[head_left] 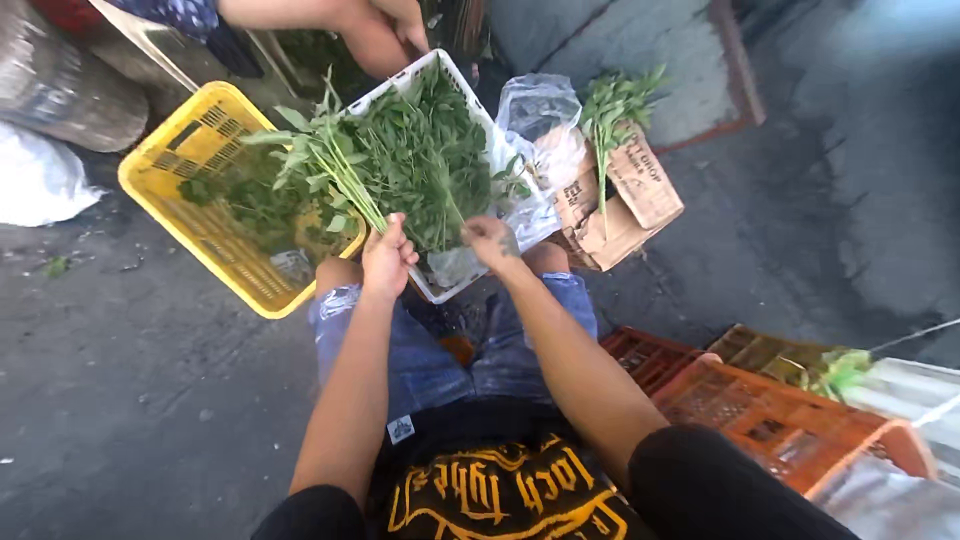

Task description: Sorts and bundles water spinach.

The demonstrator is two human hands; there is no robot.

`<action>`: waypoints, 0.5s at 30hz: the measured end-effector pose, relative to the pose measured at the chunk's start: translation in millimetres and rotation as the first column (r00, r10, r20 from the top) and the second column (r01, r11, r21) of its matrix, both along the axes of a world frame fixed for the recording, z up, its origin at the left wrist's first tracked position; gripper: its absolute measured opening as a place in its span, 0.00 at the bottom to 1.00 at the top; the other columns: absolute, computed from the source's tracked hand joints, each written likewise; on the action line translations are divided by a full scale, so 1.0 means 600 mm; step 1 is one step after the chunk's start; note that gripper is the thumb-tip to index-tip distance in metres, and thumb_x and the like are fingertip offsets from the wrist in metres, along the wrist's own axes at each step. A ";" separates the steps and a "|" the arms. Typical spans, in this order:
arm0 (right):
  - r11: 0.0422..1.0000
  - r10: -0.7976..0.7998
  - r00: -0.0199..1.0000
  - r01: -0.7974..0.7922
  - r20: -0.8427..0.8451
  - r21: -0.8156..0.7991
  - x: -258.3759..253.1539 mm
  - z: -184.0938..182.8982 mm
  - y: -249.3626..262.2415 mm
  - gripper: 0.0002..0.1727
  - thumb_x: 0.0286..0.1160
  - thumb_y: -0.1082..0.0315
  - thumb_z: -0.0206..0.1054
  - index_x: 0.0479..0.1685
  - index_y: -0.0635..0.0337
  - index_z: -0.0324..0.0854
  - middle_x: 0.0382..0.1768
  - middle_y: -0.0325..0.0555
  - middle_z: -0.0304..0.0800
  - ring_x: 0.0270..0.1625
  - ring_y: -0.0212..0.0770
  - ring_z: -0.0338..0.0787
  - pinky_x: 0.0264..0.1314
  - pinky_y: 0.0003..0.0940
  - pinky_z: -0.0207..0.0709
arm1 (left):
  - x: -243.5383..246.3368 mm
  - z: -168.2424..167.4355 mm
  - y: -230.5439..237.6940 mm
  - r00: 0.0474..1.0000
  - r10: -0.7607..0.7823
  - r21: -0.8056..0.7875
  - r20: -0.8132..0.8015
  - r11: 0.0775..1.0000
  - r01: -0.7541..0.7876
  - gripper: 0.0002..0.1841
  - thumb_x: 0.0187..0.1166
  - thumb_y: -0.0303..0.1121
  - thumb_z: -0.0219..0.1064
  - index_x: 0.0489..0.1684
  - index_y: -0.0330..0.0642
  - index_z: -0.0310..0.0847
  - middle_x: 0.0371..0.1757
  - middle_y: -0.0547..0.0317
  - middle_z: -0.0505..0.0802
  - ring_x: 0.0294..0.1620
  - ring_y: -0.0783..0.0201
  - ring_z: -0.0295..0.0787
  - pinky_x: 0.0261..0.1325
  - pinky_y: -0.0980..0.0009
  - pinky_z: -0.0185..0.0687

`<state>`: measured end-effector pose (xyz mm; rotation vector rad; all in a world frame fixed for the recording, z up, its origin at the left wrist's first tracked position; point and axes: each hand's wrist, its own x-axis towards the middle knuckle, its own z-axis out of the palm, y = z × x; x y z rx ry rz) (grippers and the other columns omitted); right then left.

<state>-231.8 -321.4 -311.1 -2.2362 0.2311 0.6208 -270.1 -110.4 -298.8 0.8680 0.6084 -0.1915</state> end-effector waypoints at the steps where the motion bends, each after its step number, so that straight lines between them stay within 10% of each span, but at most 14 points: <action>1: 0.998 0.004 1.000 -0.005 0.018 0.066 -0.016 0.028 -0.002 0.14 0.85 0.59 0.65 0.59 0.56 0.88 0.45 0.49 0.95 0.44 0.46 0.95 0.53 0.52 0.89 | 0.003 0.002 -0.013 1.000 -0.018 0.032 -0.002 0.999 0.018 0.12 0.89 0.46 0.60 0.58 0.54 0.80 0.17 0.73 0.66 0.13 0.74 0.61 0.19 0.76 0.67; 3: 0.990 0.055 0.998 -0.060 0.040 0.131 -0.045 0.065 -0.002 0.13 0.86 0.60 0.64 0.58 0.54 0.88 0.41 0.47 0.94 0.37 0.44 0.94 0.40 0.49 0.91 | 0.011 0.006 -0.037 0.999 -0.047 0.080 -0.018 0.996 0.048 0.13 0.86 0.46 0.66 0.59 0.54 0.82 0.17 0.73 0.66 0.13 0.73 0.60 0.18 0.76 0.65; 11: 0.958 0.268 0.958 -0.276 0.106 0.074 -0.075 0.110 0.017 0.23 0.83 0.48 0.67 0.64 0.57 0.84 0.39 0.49 0.93 0.40 0.46 0.92 0.52 0.54 0.86 | -0.027 0.038 -0.061 0.993 -0.099 0.136 0.070 0.987 0.089 0.08 0.82 0.47 0.70 0.45 0.56 0.85 0.16 0.70 0.70 0.11 0.74 0.58 0.16 0.77 0.60; 15: 0.907 0.417 0.872 -0.416 0.255 -0.062 -0.077 0.106 0.022 0.24 0.91 0.47 0.51 0.51 0.57 0.85 0.38 0.51 0.90 0.45 0.51 0.92 0.54 0.59 0.85 | -0.038 0.051 -0.052 0.995 -0.006 0.167 0.104 0.986 -0.011 0.13 0.85 0.39 0.68 0.58 0.42 0.84 0.24 0.63 0.83 0.15 0.71 0.69 0.20 0.73 0.72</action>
